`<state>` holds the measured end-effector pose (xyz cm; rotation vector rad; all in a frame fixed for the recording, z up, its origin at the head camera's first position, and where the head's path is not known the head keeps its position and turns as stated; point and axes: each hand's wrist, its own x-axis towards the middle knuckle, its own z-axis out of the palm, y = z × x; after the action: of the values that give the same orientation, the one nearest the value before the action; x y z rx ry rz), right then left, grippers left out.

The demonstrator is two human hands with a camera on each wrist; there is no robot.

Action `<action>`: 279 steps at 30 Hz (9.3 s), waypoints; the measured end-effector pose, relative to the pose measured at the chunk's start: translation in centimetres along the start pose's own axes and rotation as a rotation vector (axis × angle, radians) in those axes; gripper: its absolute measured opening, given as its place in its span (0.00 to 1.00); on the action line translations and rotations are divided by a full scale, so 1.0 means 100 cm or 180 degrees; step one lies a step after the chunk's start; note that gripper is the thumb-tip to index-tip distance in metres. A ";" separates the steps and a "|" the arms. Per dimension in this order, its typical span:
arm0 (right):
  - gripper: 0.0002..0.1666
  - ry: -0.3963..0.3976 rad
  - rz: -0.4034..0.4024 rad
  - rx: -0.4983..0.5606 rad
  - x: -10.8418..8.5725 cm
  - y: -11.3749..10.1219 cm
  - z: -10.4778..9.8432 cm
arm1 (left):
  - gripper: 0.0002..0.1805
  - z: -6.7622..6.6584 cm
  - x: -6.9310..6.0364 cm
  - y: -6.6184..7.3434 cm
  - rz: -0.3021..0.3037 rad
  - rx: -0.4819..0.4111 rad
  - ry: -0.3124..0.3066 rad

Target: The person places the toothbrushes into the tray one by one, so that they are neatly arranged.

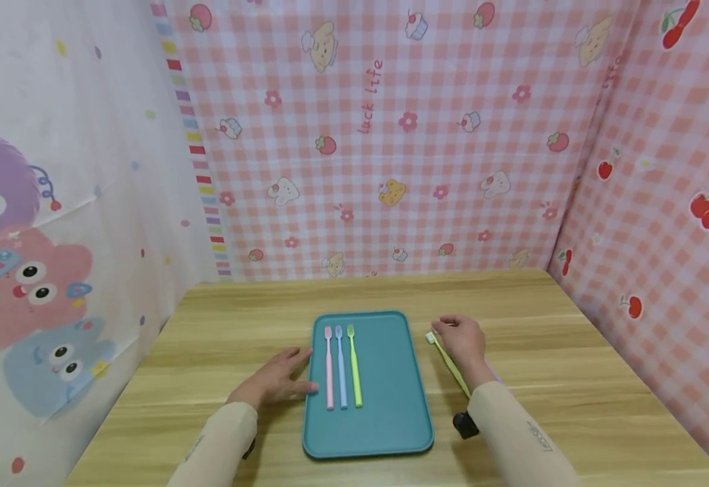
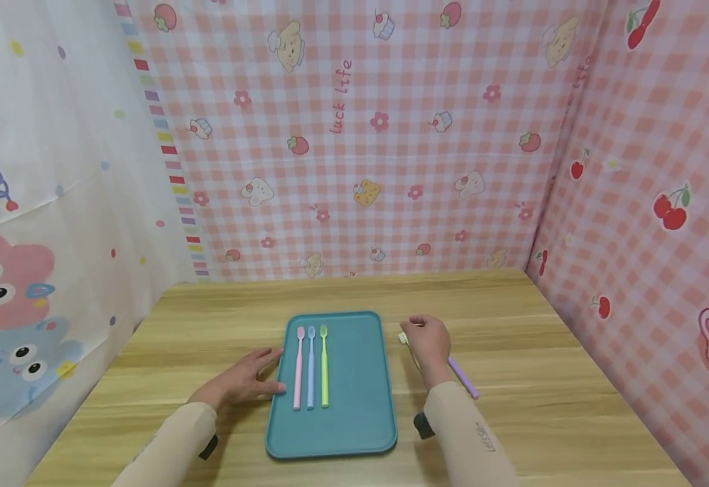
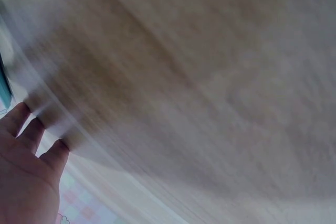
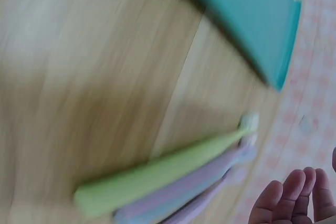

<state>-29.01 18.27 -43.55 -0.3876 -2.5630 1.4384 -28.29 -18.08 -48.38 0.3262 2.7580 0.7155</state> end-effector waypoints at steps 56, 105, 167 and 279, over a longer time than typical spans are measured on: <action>0.23 -0.0135 0.0443 0.0289 0.003 0.042 -0.039 | 0.47 -0.012 -0.006 0.000 -0.0021 -0.0012 0.0060; 0.11 -0.0376 0.0622 0.0352 -0.063 -0.023 0.116 | 0.47 0.001 -0.001 0.000 0.0015 -0.0089 0.0037; 0.20 -0.0302 -0.0316 -0.0224 -0.015 -0.024 0.022 | 0.46 -0.002 -0.004 0.002 -0.0001 -0.0111 0.0024; 0.15 -0.0324 0.0504 0.0207 -0.046 -0.007 0.096 | 0.48 -0.004 -0.003 0.001 -0.0036 -0.0099 0.0053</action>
<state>-27.40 8.68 -48.07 -0.5312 -2.6076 1.6310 -28.11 -18.25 -47.95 0.2992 2.7590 0.7607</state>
